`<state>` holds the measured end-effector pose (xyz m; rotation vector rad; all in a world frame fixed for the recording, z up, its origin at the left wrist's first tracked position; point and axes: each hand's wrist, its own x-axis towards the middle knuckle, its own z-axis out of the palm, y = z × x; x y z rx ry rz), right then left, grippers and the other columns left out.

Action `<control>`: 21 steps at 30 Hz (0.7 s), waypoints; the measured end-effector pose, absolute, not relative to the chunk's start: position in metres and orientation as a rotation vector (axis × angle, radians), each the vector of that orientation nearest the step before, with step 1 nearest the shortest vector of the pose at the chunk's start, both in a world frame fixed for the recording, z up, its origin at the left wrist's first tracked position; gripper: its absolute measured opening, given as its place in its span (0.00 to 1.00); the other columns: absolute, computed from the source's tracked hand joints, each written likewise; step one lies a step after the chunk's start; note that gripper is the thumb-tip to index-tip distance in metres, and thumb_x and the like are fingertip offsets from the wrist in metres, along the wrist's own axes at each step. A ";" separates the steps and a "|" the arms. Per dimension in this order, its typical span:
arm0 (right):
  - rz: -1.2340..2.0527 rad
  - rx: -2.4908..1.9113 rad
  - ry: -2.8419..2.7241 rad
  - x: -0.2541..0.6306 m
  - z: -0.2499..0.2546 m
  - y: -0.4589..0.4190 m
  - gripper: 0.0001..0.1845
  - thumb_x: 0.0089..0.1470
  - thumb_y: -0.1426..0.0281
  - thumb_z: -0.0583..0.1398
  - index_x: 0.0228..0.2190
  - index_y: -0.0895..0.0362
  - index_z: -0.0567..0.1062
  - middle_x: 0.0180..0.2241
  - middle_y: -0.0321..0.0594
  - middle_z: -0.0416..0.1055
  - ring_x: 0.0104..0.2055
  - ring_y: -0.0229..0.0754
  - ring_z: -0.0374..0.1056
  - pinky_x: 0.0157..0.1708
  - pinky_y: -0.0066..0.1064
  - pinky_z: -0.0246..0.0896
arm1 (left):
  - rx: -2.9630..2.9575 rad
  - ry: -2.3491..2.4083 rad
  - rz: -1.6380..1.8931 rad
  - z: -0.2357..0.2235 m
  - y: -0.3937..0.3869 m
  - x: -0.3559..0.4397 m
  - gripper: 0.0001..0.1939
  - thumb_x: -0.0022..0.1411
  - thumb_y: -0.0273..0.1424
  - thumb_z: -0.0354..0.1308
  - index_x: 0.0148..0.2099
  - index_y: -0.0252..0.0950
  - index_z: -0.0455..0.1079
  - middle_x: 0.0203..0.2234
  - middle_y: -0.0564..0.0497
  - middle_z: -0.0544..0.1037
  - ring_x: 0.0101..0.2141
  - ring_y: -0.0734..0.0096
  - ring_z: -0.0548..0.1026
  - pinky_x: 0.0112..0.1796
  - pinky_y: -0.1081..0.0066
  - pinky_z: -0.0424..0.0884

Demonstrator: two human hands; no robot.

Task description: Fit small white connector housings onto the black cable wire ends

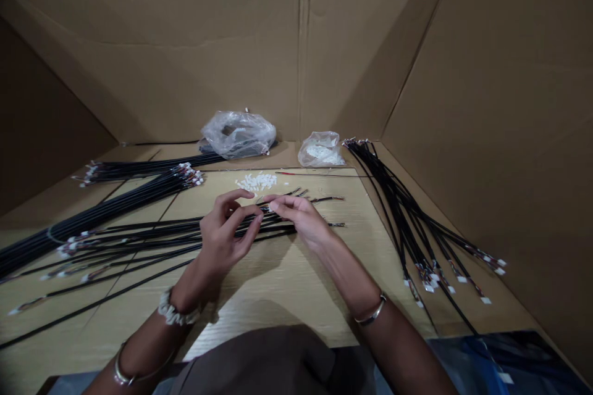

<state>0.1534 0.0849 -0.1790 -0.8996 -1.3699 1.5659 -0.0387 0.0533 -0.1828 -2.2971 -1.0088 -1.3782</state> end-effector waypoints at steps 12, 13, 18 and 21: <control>1.517 -0.864 -1.391 0.156 -0.177 0.084 0.10 0.63 0.64 0.67 0.37 0.59 0.80 0.54 0.45 0.79 0.60 0.52 0.72 0.64 0.55 0.61 | -2.269 -1.012 -1.412 -0.183 0.054 -0.037 0.09 0.73 0.32 0.61 0.51 0.34 0.73 0.47 0.46 0.78 0.35 0.71 0.78 0.34 0.69 0.79; 1.520 -0.858 -1.389 0.156 -0.177 0.085 0.10 0.63 0.63 0.67 0.37 0.59 0.80 0.53 0.45 0.79 0.60 0.52 0.72 0.64 0.55 0.61 | -2.267 -1.008 -1.413 -0.183 0.054 -0.037 0.09 0.73 0.32 0.61 0.51 0.34 0.73 0.47 0.47 0.78 0.35 0.71 0.78 0.34 0.69 0.79; 1.541 -0.831 -1.381 0.156 -0.179 0.086 0.10 0.63 0.64 0.67 0.37 0.59 0.80 0.53 0.45 0.79 0.60 0.52 0.72 0.64 0.55 0.60 | -2.262 -1.003 -1.411 -0.181 0.053 -0.037 0.08 0.73 0.32 0.61 0.51 0.34 0.73 0.47 0.47 0.78 0.35 0.72 0.78 0.34 0.70 0.79; 1.551 -0.818 -1.371 0.156 -0.180 0.086 0.10 0.63 0.64 0.67 0.37 0.59 0.80 0.54 0.45 0.79 0.60 0.52 0.71 0.64 0.55 0.60 | -2.257 -0.993 -1.410 -0.181 0.052 -0.037 0.08 0.72 0.32 0.61 0.51 0.34 0.73 0.47 0.47 0.78 0.35 0.72 0.78 0.33 0.70 0.79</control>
